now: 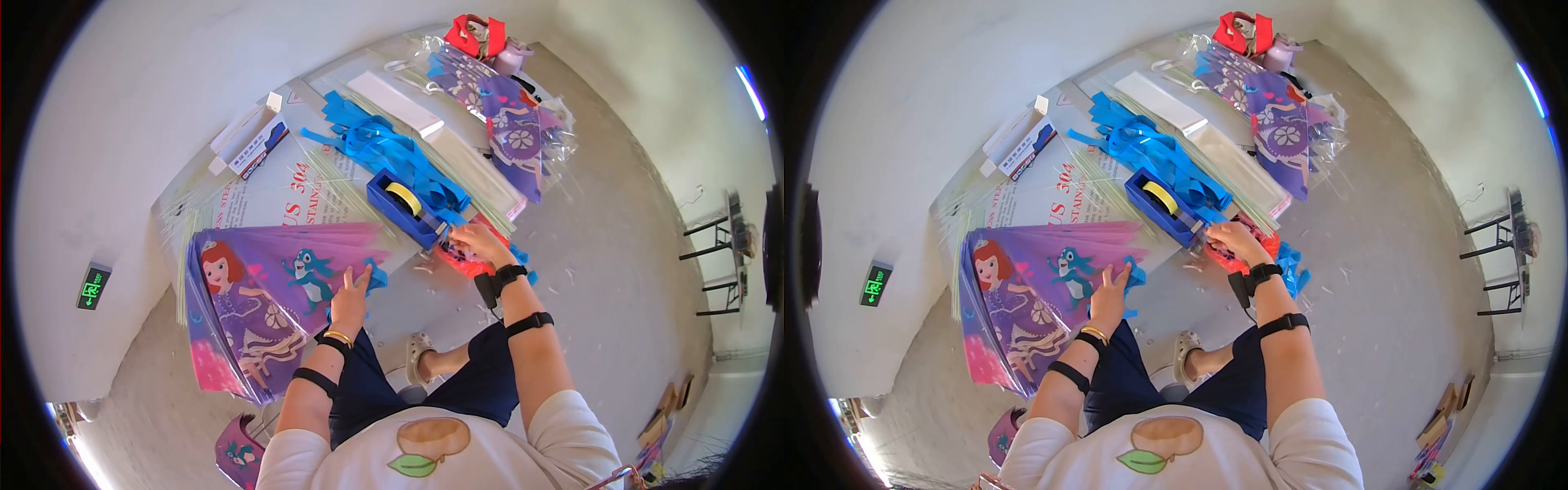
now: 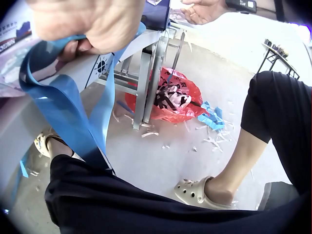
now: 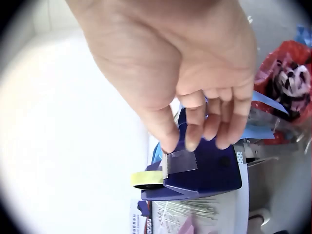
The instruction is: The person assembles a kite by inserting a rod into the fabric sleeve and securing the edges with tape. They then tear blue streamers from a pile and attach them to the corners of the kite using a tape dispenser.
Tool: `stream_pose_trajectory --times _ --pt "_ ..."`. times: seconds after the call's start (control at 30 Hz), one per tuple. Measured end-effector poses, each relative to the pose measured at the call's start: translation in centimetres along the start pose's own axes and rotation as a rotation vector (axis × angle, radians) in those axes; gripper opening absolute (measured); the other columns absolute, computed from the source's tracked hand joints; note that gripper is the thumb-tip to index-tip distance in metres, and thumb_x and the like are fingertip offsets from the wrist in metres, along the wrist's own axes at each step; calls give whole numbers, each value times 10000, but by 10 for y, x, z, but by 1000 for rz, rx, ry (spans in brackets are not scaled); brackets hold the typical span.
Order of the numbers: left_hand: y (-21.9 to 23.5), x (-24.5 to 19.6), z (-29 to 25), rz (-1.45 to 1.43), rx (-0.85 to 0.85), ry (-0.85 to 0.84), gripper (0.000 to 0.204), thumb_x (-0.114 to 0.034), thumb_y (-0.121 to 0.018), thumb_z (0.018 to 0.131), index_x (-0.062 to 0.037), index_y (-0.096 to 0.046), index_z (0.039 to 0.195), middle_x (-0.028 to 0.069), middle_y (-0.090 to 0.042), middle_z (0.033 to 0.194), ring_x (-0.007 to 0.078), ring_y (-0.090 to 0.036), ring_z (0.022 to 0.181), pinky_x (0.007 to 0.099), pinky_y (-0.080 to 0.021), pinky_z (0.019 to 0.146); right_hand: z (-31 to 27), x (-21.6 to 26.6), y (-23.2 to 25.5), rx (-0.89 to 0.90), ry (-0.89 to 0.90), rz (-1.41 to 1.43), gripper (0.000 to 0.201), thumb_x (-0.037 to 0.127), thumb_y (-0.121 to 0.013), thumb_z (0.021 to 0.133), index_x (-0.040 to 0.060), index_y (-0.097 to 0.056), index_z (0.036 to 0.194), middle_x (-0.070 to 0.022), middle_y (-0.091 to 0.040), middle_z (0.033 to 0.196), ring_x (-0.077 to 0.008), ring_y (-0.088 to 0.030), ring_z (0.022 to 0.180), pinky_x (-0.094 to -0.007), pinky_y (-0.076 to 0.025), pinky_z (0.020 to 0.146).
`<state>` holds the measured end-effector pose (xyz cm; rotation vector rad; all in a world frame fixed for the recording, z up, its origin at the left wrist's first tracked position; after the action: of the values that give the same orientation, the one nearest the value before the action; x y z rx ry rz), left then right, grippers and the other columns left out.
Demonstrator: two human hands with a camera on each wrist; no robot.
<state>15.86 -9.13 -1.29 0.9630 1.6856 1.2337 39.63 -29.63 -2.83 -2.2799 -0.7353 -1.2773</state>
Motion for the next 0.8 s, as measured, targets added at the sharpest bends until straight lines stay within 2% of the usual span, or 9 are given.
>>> stream_pose_trajectory --times 0.1,0.23,0.27,0.4,0.5,0.6,0.7,0.73,0.8 --pt "1 0 0 -18 22 11 851 52 -571 776 -271 -294 1513 200 -365 1443 331 -675 851 411 -593 713 -10 -33 26 -67 -45 29 232 252 -658 936 31 -624 875 -12 -605 821 -113 -593 731 -226 -494 688" --pt "-4 2 -1 -16 46 17 849 56 -569 775 -270 -297 1511 203 -365 1441 330 -675 853 414 -593 711 -42 -25 4 -82 -52 199 243 275 -643 943 33 -666 942 -18 -633 858 -110 -582 688 -232 -495 663" --pt "-4 2 0 -14 20 4 849 56 -568 774 -270 -299 1510 207 -366 1439 331 -675 853 415 -592 709 -39 -30 2 -31 -70 166 279 286 -620 959 46 -682 1086 2 -622 895 -102 -584 856 -256 -482 774" --pt "-2 2 0 -26 -8 -10 854 57 -570 769 -272 -299 1509 217 -371 1440 334 -675 853 414 -593 707 -34 -16 -10 -81 -67 104 277 281 -626 947 35 -685 1058 -5 -653 906 -117 -604 811 -258 -483 730" --pt "-5 4 1 -65 -18 4 804 40 -553 793 -290 -336 1493 224 -379 1431 360 -680 847 442 -583 728 -16 -25 -2 -215 23 -55 256 258 -647 914 13 -701 967 -2 -643 778 -140 -601 713 -270 -476 664" --pt "-4 5 0 -66 -59 -2 808 37 -561 791 -288 -331 1494 227 -375 1435 359 -678 861 440 -586 738 -30 11 2 -640 490 -629 188 171 -693 846 -17 -700 843 -47 -655 688 -147 -603 628 -311 -440 562" --pt "-5 7 2 -55 26 41 844 39 -586 775 -294 -311 1501 227 -376 1437 357 -676 877 437 -587 747 -41 -8 -16 -562 361 -778 169 167 -698 834 -2 -707 843 -27 -644 685 -122 -590 629 -296 -419 546" --pt "-5 6 1 -22 6 8 804 16 -544 813 -285 -290 1514 234 -383 1454 325 -679 860 395 -598 690 -36 -35 -32 -413 265 -518 197 193 -675 871 -1 -712 877 26 -553 642 -93 -524 615 -262 -394 545" --pt "-6 8 -1 -38 -37 -10 799 12 -547 814 -280 -293 1513 234 -383 1456 322 -678 857 389 -597 679 -34 -54 -68 -264 108 -237 198 195 -662 890 6 -710 927 9 -575 677 -93 -520 608 -259 -397 548"
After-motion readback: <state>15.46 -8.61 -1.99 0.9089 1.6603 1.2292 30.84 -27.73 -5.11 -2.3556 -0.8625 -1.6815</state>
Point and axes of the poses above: each hand's wrist, its own z-axis towards the middle knuckle, its own y-axis out of the back of the hand, x = y × z, the point moved 10 cm from there along z, towards the middle knuckle
